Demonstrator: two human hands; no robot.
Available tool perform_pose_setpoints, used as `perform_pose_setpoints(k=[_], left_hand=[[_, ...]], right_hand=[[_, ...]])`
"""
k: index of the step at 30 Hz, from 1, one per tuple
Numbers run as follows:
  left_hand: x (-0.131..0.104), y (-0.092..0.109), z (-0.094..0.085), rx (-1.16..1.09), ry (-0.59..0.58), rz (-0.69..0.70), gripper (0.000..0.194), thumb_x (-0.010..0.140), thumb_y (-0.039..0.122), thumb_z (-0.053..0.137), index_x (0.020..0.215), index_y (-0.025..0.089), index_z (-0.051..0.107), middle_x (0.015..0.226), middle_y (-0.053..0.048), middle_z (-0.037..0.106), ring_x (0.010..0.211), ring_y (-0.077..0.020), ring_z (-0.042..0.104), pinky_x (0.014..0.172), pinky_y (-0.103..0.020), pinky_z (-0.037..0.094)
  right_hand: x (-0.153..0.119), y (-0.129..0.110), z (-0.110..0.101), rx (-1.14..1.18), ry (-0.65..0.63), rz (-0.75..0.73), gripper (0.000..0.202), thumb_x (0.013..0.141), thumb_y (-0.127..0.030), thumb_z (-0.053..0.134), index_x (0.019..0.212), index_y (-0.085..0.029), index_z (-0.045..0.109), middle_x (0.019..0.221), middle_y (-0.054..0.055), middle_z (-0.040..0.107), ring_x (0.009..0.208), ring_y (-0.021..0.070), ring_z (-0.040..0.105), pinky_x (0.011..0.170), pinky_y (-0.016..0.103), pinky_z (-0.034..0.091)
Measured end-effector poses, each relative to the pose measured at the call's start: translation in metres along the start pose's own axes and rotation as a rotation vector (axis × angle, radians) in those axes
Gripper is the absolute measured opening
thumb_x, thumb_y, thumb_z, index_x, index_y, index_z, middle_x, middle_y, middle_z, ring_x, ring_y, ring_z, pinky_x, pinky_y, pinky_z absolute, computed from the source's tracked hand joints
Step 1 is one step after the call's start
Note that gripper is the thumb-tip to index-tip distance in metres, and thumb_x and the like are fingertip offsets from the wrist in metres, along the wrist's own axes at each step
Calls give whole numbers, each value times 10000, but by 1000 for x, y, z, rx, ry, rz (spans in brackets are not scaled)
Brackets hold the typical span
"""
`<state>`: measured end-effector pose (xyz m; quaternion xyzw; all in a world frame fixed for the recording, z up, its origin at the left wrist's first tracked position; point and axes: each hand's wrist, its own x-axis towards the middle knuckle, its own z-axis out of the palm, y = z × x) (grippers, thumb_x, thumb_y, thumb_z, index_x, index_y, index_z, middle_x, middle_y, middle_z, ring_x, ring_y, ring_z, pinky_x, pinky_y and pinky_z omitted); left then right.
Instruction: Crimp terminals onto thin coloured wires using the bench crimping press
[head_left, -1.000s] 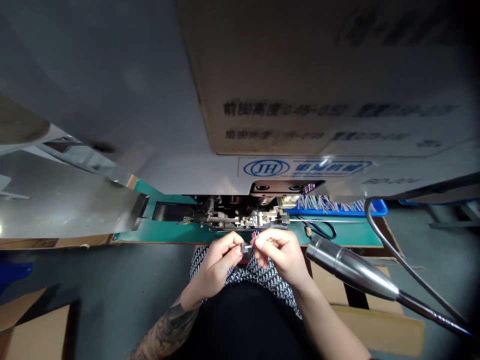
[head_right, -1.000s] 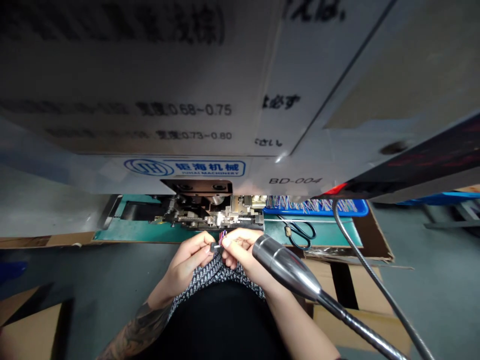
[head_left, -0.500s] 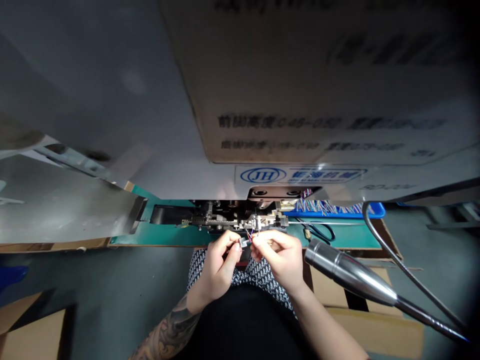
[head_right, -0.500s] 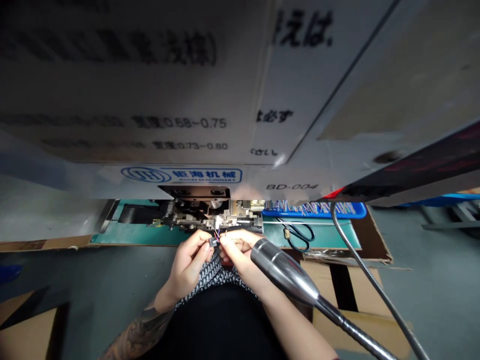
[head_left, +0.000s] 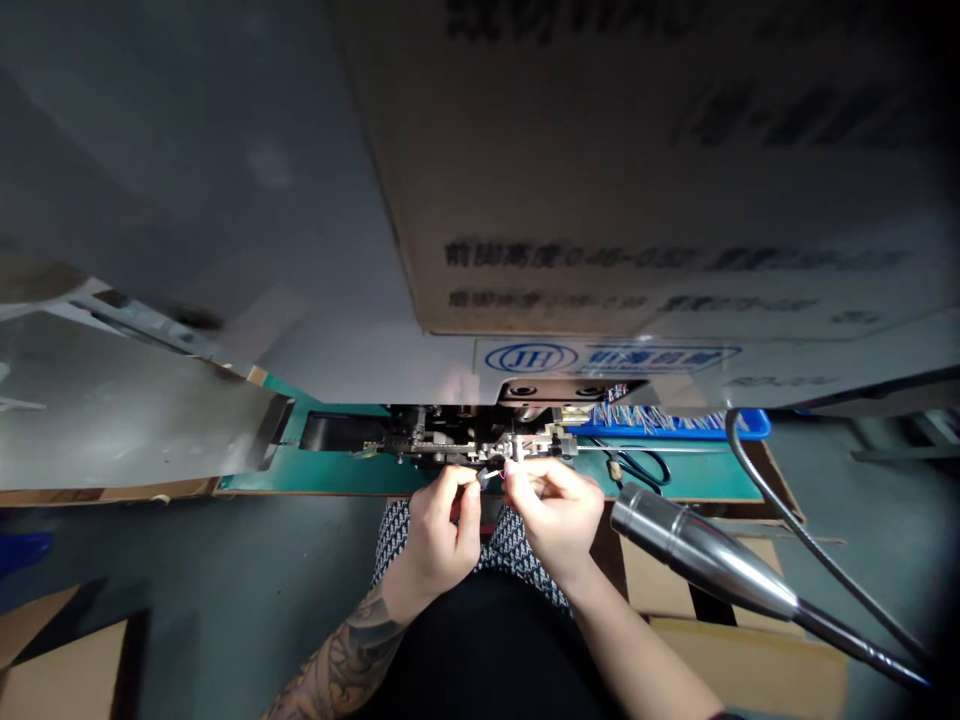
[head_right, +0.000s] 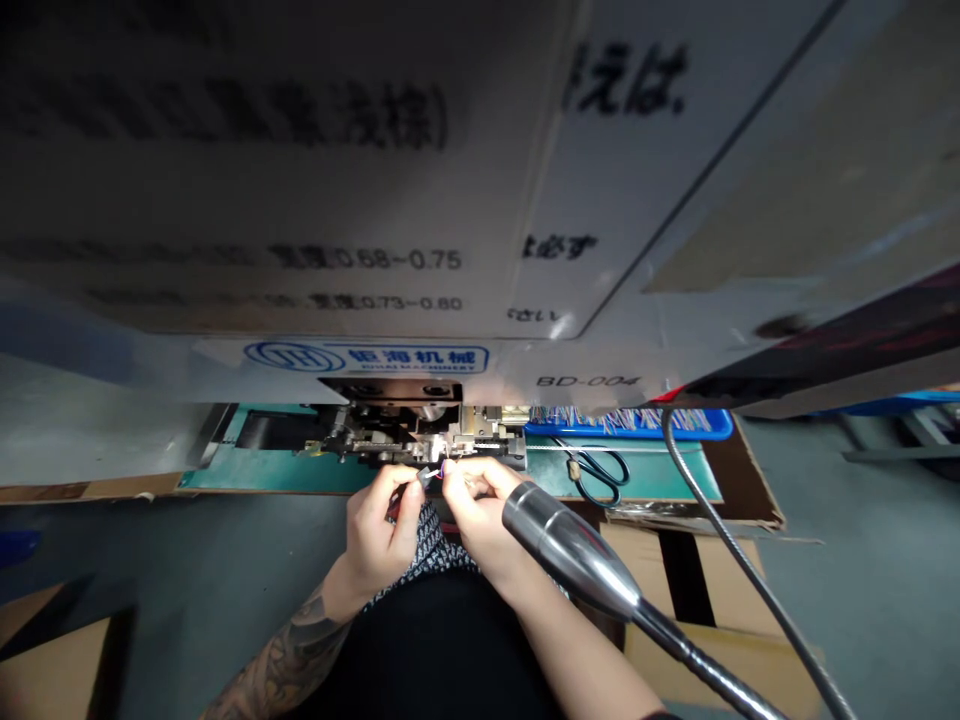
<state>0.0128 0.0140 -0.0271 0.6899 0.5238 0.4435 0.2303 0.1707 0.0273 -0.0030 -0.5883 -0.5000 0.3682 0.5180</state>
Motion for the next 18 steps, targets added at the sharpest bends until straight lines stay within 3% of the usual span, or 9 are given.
perform_pose_setpoints(k=[3, 9, 13, 18], left_hand=[[-2, 0, -2, 32, 7, 1, 118, 993, 104, 572, 978, 208, 625, 726, 2, 659, 604, -150, 633, 629, -255, 447], [-1, 0, 0, 52, 33, -45, 110, 1000, 125, 572, 950, 212, 617, 711, 4, 637, 592, -150, 611, 623, -260, 441], [-1, 0, 1, 79, 46, -41, 111, 1003, 133, 577, 940, 213, 619, 697, 3, 635, 580, -151, 608, 614, -265, 440], [1, 1, -3, 173, 52, 63, 147, 1020, 110, 535, 976, 213, 631, 746, -30, 704, 625, -168, 677, 636, -268, 493]], right_hand=[[2, -3, 2, 94, -47, 75, 282, 949, -413, 808, 766, -199, 783, 552, -8, 657, 471, 162, 582, 483, 296, 500], [3, -6, 6, 157, -22, 161, 297, 927, -450, 833, 779, -195, 798, 575, 17, 702, 474, 173, 620, 486, 295, 544], [2, -6, 8, 175, -24, 155, 305, 937, -438, 829, 754, -199, 777, 556, 7, 679, 467, 159, 594, 493, 286, 539], [2, -2, 6, 108, -6, 89, 268, 936, -418, 827, 795, -190, 814, 563, 2, 655, 484, 158, 582, 479, 285, 510]])
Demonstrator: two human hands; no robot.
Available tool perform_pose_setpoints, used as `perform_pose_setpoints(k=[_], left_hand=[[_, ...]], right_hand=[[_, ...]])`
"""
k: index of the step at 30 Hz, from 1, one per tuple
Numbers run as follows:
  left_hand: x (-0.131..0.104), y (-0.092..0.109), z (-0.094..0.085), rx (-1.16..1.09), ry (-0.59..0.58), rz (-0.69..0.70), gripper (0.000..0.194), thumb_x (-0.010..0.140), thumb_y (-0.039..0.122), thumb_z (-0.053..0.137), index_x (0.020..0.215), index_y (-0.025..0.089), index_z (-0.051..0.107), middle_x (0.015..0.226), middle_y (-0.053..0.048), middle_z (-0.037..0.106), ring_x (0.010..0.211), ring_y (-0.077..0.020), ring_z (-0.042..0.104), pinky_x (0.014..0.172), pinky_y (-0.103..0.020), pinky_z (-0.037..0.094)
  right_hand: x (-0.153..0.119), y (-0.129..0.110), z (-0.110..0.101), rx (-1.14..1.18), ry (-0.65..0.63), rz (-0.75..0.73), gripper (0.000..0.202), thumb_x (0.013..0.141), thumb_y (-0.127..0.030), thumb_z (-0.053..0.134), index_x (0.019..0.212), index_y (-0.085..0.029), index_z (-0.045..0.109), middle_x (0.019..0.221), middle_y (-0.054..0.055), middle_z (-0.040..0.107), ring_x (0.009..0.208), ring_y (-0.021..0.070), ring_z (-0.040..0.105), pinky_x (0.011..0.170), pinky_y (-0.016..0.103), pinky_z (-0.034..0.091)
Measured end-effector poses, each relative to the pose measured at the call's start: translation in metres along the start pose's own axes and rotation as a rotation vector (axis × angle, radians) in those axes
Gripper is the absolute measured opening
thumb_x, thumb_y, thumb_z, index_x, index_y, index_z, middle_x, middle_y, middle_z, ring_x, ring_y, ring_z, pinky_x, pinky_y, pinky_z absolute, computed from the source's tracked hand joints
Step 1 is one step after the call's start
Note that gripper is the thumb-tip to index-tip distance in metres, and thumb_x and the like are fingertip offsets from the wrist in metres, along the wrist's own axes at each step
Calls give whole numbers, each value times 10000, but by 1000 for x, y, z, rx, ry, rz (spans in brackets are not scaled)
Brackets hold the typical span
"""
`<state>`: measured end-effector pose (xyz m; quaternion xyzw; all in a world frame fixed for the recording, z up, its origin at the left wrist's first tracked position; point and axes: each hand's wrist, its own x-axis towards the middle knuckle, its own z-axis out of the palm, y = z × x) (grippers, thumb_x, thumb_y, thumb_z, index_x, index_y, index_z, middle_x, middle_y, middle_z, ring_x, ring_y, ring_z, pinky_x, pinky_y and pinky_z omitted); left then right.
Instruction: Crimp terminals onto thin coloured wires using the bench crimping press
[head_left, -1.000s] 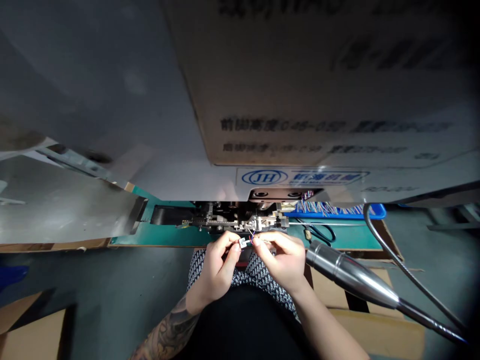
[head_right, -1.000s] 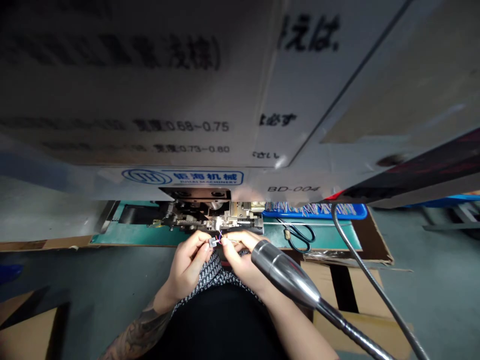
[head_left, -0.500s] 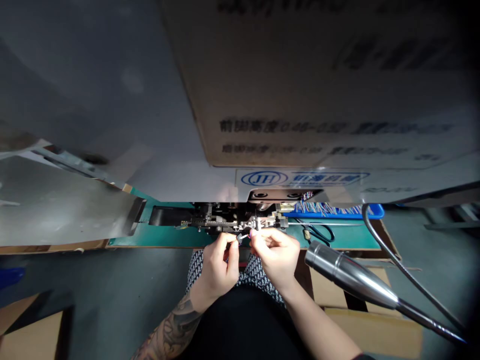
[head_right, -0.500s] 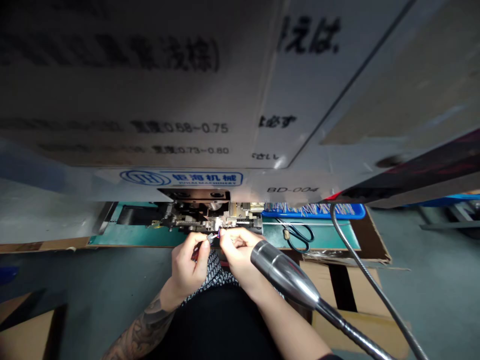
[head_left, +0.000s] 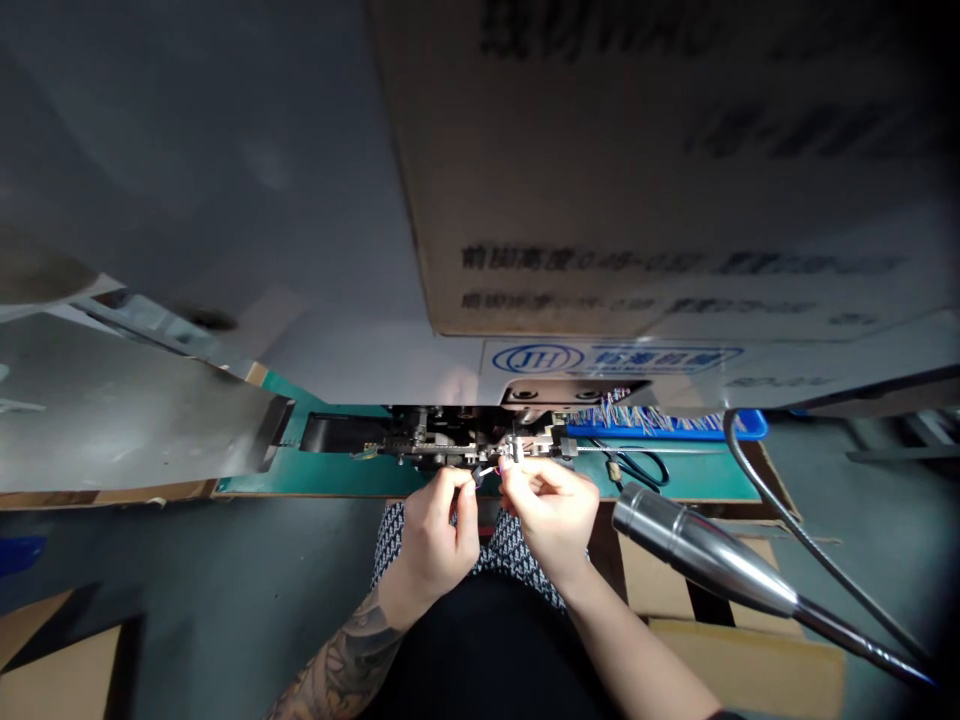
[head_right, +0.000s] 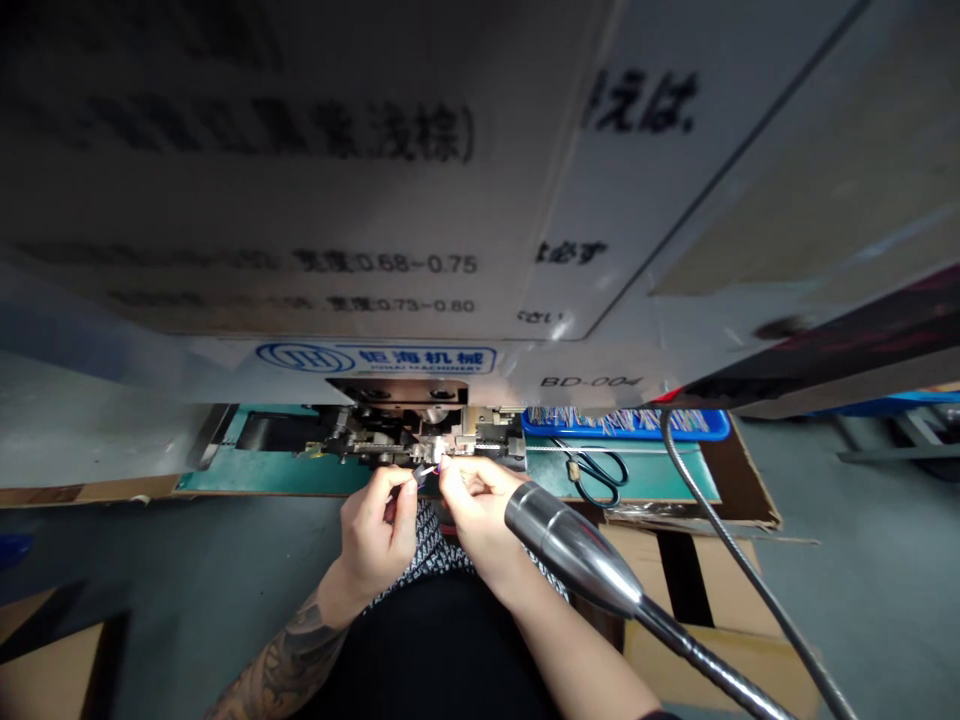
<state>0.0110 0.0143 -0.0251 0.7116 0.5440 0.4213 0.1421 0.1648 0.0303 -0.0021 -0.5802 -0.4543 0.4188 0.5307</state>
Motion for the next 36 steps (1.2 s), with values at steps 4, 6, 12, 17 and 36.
perform_pose_setpoints(k=[4, 6, 12, 17, 36], left_hand=[[4, -6, -5, 56, -10, 163, 177, 1003, 78, 544, 1046, 198, 666, 838, -78, 762, 736, -213, 749, 690, -294, 556], [5, -10, -7, 60, -36, 211, 192, 997, 63, 550, 1082, 187, 671, 865, -92, 772, 771, -229, 762, 718, -309, 579], [7, -11, -10, 37, -75, 198, 176, 1013, 92, 538, 1084, 184, 670, 865, -90, 767, 789, -230, 766, 741, -314, 587], [9, -3, -11, -69, -107, 64, 140, 1050, 131, 517, 1061, 197, 640, 817, -48, 736, 703, -180, 727, 692, -269, 546], [11, -1, -16, -991, -490, -717, 317, 1058, 453, 587, 882, 194, 533, 609, 77, 377, 549, -95, 266, 530, -250, 214]], right_hand=[[4, 1, -6, -67, -36, -65, 222, 925, -380, 829, 831, -180, 842, 553, -9, 616, 469, 145, 528, 469, 290, 473], [7, -2, -10, -71, -105, -35, 255, 924, -393, 827, 784, -180, 825, 516, -22, 575, 441, 131, 478, 440, 280, 427], [11, -10, -12, 19, -223, 90, 331, 919, -451, 830, 719, -193, 777, 494, -26, 581, 415, 124, 482, 416, 261, 424], [5, -7, -10, -41, -146, -18, 263, 935, -395, 823, 763, -197, 807, 514, -20, 614, 421, 139, 506, 422, 279, 443], [5, -3, -30, -48, -292, -141, 112, 977, -309, 800, 1007, -262, 898, 713, 17, 804, 538, 180, 725, 534, 293, 616]])
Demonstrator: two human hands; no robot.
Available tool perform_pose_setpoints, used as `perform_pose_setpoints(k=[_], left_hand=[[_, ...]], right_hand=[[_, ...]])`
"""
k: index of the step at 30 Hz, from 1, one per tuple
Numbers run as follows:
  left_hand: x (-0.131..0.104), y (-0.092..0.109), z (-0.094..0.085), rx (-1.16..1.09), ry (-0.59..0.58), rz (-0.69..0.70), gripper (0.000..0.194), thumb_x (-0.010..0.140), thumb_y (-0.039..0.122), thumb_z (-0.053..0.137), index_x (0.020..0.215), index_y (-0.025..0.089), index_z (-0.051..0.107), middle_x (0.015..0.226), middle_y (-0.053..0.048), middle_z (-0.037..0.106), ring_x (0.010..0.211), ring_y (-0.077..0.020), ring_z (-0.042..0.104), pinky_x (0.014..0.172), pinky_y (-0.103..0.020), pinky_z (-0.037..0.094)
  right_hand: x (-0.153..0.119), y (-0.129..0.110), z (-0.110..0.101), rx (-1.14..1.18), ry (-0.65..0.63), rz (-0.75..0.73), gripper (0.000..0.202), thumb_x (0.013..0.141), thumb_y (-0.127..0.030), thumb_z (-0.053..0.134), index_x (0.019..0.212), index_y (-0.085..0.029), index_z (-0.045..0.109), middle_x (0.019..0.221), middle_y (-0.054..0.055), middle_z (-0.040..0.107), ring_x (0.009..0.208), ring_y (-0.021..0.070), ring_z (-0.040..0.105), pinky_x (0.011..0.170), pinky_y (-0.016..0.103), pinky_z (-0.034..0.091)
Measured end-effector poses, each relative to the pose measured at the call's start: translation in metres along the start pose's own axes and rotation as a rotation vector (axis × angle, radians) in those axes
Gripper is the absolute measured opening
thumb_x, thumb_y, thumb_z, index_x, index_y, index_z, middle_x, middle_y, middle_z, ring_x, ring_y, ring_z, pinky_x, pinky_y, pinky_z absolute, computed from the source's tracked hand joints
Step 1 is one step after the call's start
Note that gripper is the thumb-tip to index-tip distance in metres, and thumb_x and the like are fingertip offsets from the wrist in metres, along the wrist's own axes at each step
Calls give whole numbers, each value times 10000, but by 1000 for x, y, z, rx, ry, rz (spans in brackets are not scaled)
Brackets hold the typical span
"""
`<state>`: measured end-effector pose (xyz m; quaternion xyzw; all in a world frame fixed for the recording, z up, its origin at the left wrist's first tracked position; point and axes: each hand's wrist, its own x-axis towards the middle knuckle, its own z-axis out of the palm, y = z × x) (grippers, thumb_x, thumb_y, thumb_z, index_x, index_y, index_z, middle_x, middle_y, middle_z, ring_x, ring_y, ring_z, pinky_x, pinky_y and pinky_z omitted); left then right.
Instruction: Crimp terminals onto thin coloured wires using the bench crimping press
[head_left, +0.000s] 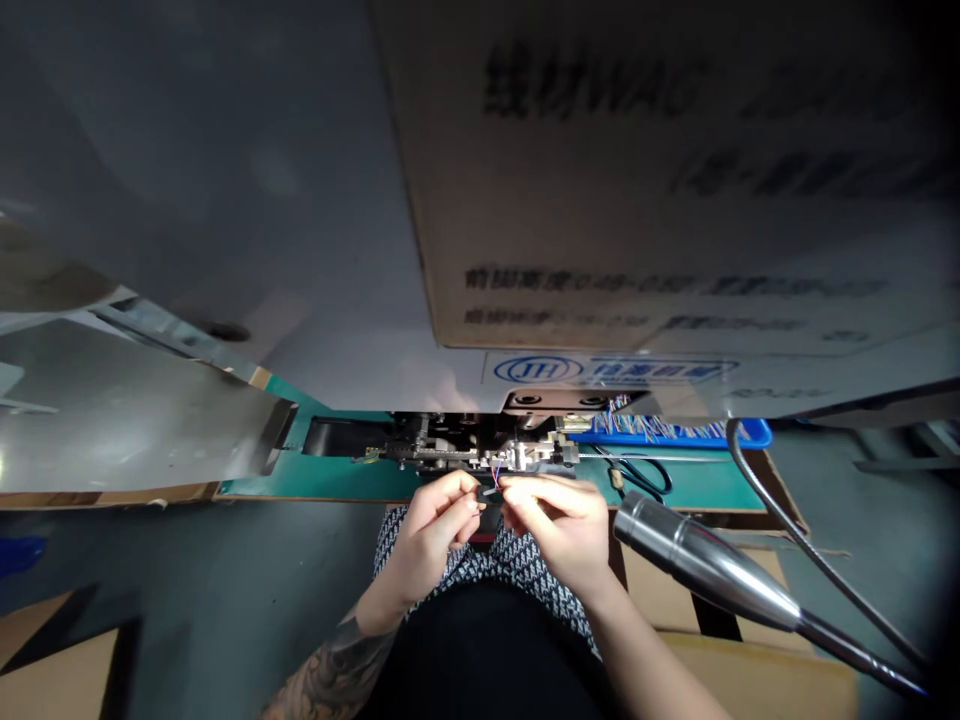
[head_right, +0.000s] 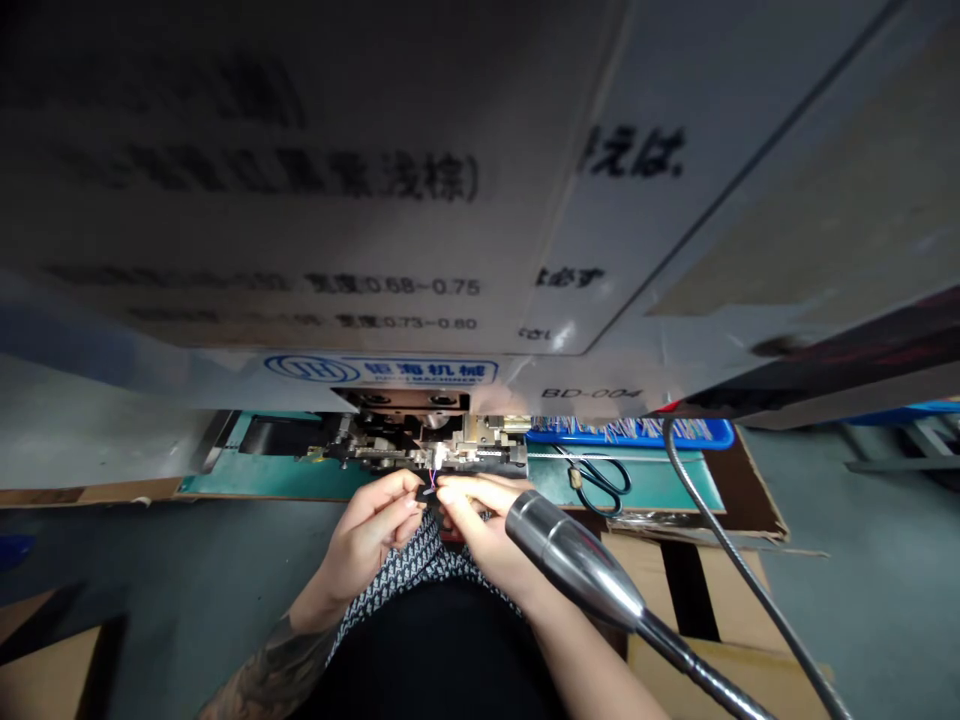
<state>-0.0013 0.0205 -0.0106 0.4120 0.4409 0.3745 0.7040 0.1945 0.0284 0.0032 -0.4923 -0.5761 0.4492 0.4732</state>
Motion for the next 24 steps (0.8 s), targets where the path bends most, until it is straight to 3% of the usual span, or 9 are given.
perform_pose_setpoints(k=[4, 7, 13, 19, 24], left_hand=[[-2, 0, 0, 36, 13, 3, 312, 1061, 439, 595, 895, 175, 574, 611, 72, 384, 560, -93, 285, 536, -243, 217], [-2, -3, 3, -20, 20, 21, 318, 1065, 448, 596, 891, 188, 539, 607, 79, 367, 556, -92, 275, 538, -243, 219], [1, -19, 15, -10, 103, 162, 331, 1103, 482, 544, 941, 193, 559, 665, 53, 447, 583, -108, 363, 563, -238, 307], [0, -24, 22, 428, 298, 391, 219, 1117, 314, 506, 963, 195, 606, 730, 12, 601, 651, -134, 575, 646, -243, 445], [2, -20, 21, 612, 380, 521, 131, 1077, 207, 521, 979, 204, 608, 694, 29, 641, 558, -113, 589, 577, -213, 442]], right_hand=[[2, 9, -6, -230, -5, -296, 125, 944, -205, 834, 1040, -270, 882, 811, 6, 834, 617, 175, 742, 603, 298, 606], [2, 12, 1, -256, 63, -357, 135, 940, -161, 817, 1025, -257, 860, 762, -13, 796, 577, 159, 702, 575, 295, 576], [-2, 17, 32, 73, 310, -149, 89, 959, -204, 788, 883, -237, 822, 666, -12, 765, 494, 163, 695, 489, 258, 582], [2, 1, 39, 230, 347, 201, 268, 868, -333, 893, 681, -198, 756, 532, -18, 689, 432, 132, 608, 454, 223, 529], [5, -9, 38, 214, 363, 268, 330, 866, -424, 883, 696, -165, 768, 529, -8, 671, 432, 119, 567, 451, 222, 483]])
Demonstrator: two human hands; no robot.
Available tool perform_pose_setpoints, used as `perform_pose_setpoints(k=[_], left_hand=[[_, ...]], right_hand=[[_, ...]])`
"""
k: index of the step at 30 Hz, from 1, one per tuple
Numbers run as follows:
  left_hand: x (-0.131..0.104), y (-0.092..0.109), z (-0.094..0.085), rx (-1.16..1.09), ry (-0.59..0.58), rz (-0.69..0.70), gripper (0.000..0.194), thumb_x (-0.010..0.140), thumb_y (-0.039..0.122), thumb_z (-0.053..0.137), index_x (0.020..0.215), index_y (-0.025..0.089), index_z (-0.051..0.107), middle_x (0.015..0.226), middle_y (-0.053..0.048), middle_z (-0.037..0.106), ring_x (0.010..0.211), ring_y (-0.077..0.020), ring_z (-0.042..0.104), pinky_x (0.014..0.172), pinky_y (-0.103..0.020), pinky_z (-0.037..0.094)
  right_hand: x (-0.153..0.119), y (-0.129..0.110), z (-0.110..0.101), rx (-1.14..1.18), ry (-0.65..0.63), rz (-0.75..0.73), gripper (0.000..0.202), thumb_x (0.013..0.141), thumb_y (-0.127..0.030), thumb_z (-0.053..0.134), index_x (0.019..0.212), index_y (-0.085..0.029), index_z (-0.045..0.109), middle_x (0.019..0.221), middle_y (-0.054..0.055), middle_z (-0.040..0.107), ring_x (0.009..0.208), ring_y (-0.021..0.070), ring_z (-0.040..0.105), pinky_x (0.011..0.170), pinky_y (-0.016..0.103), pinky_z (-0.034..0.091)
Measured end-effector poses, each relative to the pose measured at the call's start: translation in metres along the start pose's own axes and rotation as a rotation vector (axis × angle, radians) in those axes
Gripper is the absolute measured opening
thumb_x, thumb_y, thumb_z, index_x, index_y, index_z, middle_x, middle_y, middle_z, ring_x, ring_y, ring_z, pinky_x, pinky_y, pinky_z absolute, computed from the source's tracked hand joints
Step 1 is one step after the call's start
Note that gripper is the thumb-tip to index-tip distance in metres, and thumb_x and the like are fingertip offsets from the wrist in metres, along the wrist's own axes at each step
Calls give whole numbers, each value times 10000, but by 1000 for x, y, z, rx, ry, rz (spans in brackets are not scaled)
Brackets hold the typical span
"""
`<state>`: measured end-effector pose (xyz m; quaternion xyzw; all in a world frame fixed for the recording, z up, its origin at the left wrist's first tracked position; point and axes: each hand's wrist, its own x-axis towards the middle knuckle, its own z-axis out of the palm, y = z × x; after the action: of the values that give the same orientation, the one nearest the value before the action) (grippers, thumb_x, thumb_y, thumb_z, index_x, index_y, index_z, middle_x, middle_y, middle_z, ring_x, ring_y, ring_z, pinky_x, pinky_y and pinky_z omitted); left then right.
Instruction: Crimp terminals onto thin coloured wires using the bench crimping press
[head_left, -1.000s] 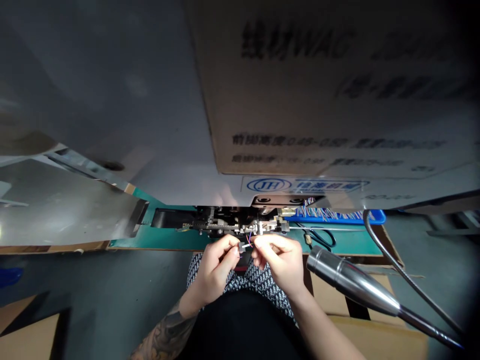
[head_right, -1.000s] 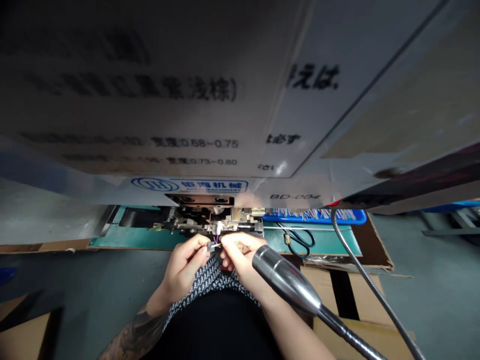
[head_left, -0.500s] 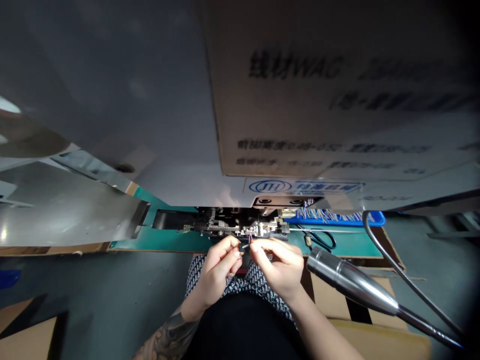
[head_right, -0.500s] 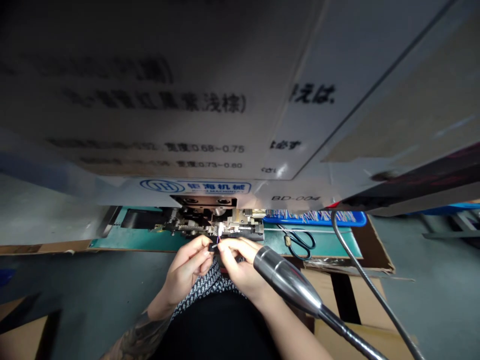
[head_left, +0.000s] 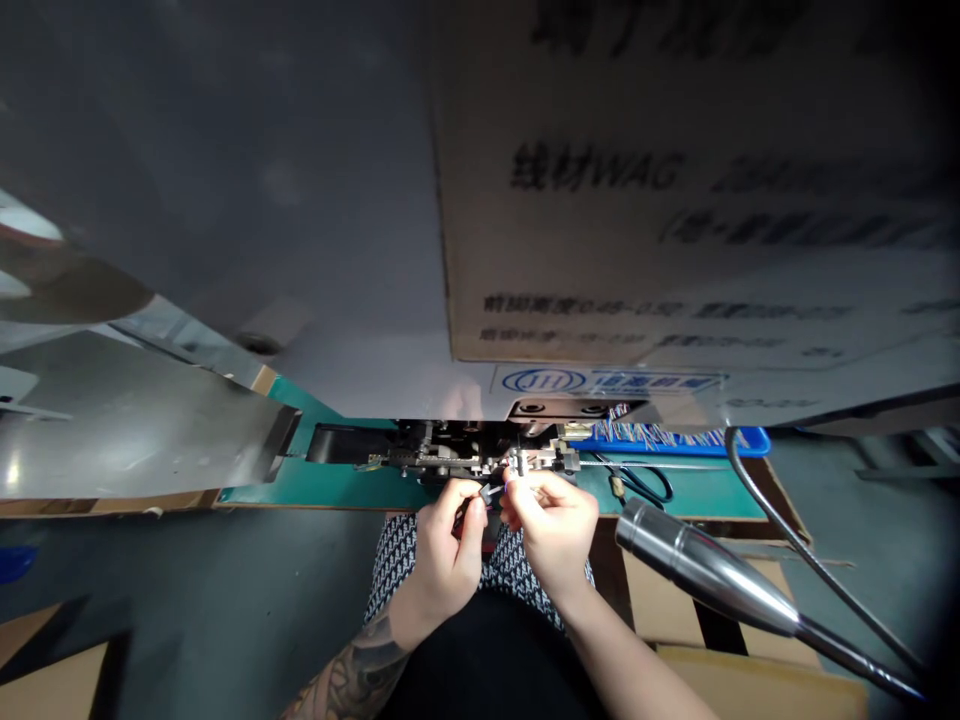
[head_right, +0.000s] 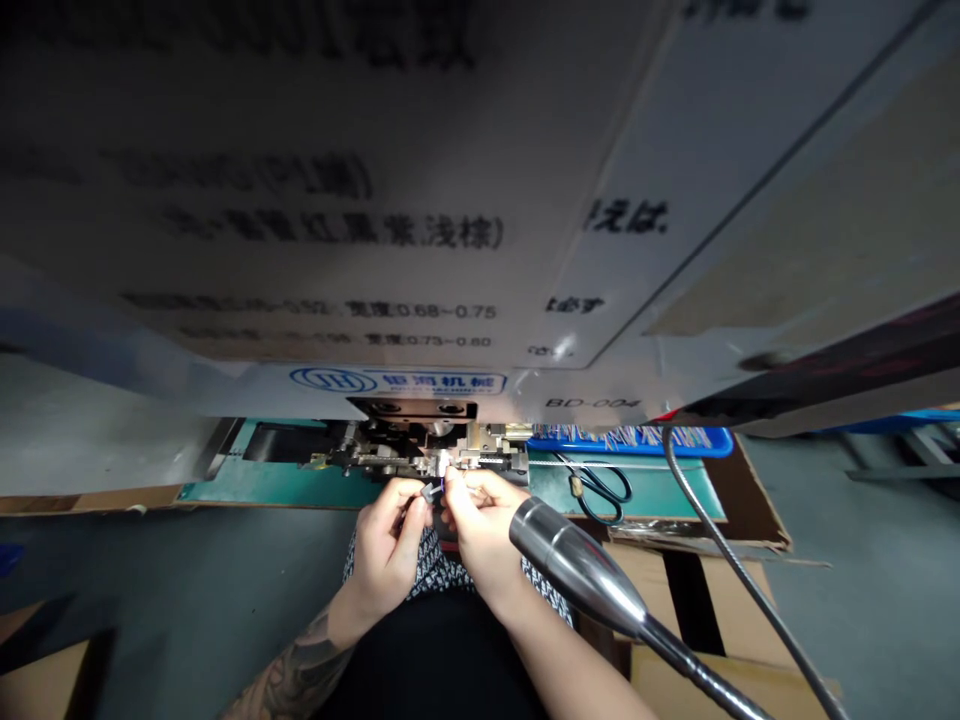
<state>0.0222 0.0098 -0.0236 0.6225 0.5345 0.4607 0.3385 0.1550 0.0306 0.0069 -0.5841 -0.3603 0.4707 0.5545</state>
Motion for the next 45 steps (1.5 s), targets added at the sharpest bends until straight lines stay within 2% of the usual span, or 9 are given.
perform_pose_setpoints(k=[10, 19, 22, 25, 27, 30, 33, 40, 45], left_hand=[[3, 0, -2, 117, 70, 109, 125, 1054, 141, 540, 969, 207, 603, 680, 44, 623, 531, -97, 595, 561, -189, 444], [10, -12, -12, 208, -5, 353, 189, 1033, 73, 499, 1049, 193, 644, 842, -38, 693, 736, -163, 691, 711, -251, 512], [8, -10, -16, 105, -113, 245, 159, 1056, 130, 504, 1014, 196, 642, 792, -19, 658, 678, -150, 631, 670, -256, 471], [6, -4, -16, -122, -229, -62, 218, 1102, 272, 500, 933, 195, 614, 685, 16, 576, 595, -133, 537, 603, -253, 414], [7, 1, -15, -290, -268, -242, 304, 1109, 357, 494, 860, 198, 565, 638, 30, 515, 573, -127, 478, 581, -252, 388], [10, 8, -12, -419, -272, -363, 338, 1087, 414, 528, 823, 203, 516, 610, 48, 458, 556, -115, 416, 565, -245, 358], [11, 13, -10, -380, -253, -350, 343, 1081, 423, 542, 822, 197, 530, 606, 49, 454, 552, -112, 416, 553, -236, 354], [10, 14, -5, -224, -208, -237, 301, 1092, 364, 518, 853, 190, 574, 618, 35, 514, 536, -116, 488, 534, -219, 400], [10, 14, -5, -187, -178, -221, 294, 1086, 337, 512, 847, 187, 594, 612, 30, 538, 527, -119, 515, 519, -209, 419]], right_hand=[[0, 1, 3, 4, 6, 27, 360, 855, -457, 893, 688, -164, 769, 523, -3, 658, 425, 112, 550, 437, 211, 462], [5, 11, -9, -124, -103, -174, 234, 897, -404, 839, 815, -186, 852, 530, -14, 627, 433, 129, 503, 434, 256, 473], [6, 3, -16, -122, -233, -46, 232, 882, -409, 853, 808, -188, 858, 536, -8, 644, 427, 126, 525, 419, 239, 452], [4, -1, -19, -72, -249, 28, 303, 934, -467, 799, 822, -192, 858, 550, 3, 678, 421, 131, 570, 410, 225, 463], [3, -1, -19, -106, -218, -76, 283, 963, -442, 765, 863, -199, 872, 599, 17, 717, 452, 149, 607, 435, 243, 499], [2, 2, -17, -222, -166, -289, 226, 963, -354, 747, 851, -213, 883, 625, 26, 728, 488, 174, 626, 473, 281, 514], [2, 0, -14, -249, -110, -297, 274, 943, -369, 762, 736, -206, 838, 576, 23, 689, 478, 178, 603, 472, 292, 496], [6, -8, -14, -57, -145, 62, 366, 834, -458, 892, 655, -167, 762, 501, 7, 641, 393, 129, 536, 412, 228, 431], [8, -5, -13, -53, -146, 94, 481, 869, -558, 850, 621, -165, 724, 484, 0, 618, 371, 99, 508, 394, 194, 402]])
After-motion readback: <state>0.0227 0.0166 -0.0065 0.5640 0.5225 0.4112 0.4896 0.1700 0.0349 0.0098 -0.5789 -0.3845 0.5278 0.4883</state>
